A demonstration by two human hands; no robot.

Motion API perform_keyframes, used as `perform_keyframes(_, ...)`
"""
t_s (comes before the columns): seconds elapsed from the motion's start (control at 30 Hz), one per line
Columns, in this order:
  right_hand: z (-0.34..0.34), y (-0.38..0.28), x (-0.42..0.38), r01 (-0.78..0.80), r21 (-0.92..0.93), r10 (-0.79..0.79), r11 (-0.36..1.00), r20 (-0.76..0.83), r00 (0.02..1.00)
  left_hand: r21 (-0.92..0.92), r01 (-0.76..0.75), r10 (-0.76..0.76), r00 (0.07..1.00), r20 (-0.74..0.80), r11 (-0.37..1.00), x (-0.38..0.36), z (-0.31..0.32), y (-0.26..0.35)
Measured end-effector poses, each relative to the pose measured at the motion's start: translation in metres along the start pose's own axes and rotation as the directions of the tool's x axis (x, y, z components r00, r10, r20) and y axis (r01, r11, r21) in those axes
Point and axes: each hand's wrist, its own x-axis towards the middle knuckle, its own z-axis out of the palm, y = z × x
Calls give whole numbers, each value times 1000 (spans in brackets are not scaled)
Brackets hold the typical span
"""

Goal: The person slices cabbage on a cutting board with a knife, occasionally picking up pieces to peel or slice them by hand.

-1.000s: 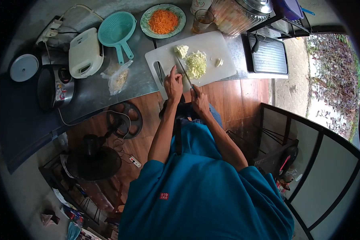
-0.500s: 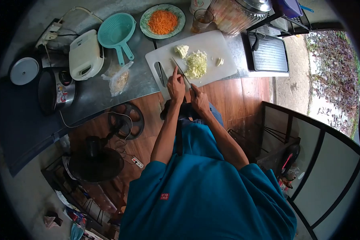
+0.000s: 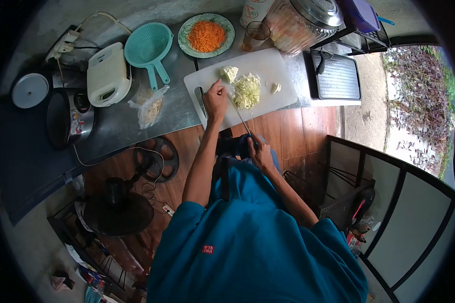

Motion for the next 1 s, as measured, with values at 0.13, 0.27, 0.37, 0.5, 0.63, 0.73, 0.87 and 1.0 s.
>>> perform_keyframes(0.13,4,-9,-1,-32,39,30,999,46,998,82,57,-74,972,221,995,31,-9,13)
perform_keyframes(0.27,2,-21,4,-214,41,208,976,125,970,317,-169,127,980,151,933,47,-10,13)
perform_keyframes(0.37,15,-2,6,-42,42,46,998,-102,994,320,-528,490,850,196,787,62,-7,20)
perform_keyframes(0.5,8,-3,4,-23,65,30,998,-107,994,338,-569,338,768,544,750,84,0,7)
perform_keyframes(0.63,5,-5,2,-43,119,53,992,-78,996,364,-554,339,792,508,749,87,-1,-4)
perform_keyframes(0.73,3,-13,0,-109,162,114,981,-22,993,344,-314,120,867,483,885,71,-21,1)
perform_keyframes(0.87,3,-15,0,-90,124,87,988,31,996,366,-213,81,935,344,906,49,-47,1)
perform_keyframes(1.0,5,-19,0,-112,69,103,991,116,988,-73,246,-210,923,322,967,33,-64,-4)
